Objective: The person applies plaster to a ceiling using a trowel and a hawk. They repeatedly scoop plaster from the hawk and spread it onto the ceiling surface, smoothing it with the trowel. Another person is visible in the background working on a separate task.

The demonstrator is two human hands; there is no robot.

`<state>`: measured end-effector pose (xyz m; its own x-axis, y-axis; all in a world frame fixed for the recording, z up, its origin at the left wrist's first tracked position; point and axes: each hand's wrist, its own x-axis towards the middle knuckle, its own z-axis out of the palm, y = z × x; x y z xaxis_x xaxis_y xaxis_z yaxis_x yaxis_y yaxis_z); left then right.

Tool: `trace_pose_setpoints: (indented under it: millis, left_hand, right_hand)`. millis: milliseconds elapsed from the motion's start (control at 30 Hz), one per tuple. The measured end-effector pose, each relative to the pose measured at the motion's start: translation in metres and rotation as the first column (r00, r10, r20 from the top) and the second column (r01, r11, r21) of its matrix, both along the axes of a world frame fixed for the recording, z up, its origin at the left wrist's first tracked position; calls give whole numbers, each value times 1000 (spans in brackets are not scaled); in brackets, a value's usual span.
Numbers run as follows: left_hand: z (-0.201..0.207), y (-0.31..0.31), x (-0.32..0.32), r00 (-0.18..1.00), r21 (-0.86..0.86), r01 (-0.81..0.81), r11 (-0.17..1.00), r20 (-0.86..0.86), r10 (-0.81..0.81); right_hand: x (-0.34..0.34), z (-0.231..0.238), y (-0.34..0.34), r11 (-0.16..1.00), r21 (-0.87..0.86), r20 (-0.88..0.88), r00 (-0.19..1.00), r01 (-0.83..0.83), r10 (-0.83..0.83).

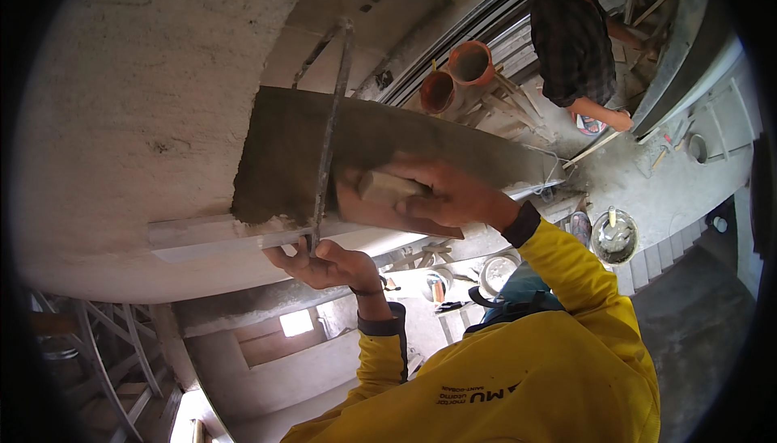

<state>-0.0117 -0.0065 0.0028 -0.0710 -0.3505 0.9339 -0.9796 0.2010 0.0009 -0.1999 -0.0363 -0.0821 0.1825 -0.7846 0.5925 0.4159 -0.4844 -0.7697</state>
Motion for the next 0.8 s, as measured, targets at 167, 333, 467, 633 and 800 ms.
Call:
trace_pose_setpoints:
  millis: [167,333,467,633,800]
  left_hand:
    - [0,3,1,992,-3,95,995,-81,-95]
    - [-3,1,3,994,5,67,998,-92,-66]
    - [-2,2,2,998,-8,15,1000,-55,-15]
    - [0,0,3,1000,-49,-15,999,-27,13]
    - [-1,0,0,999,-45,-23,999,-40,21]
  right_hand:
    - [-9,8,11,980,-27,60,978,-199,200]
    - [-1,13,-8,1000,2,43,999,3,-3]
    - [5,1,-4,997,-79,-16,1000,-7,6]
    - [-18,-31,0,981,148,-59,989,-124,134]
    - [-4,-61,-48,967,157,-5,980,199,-201]
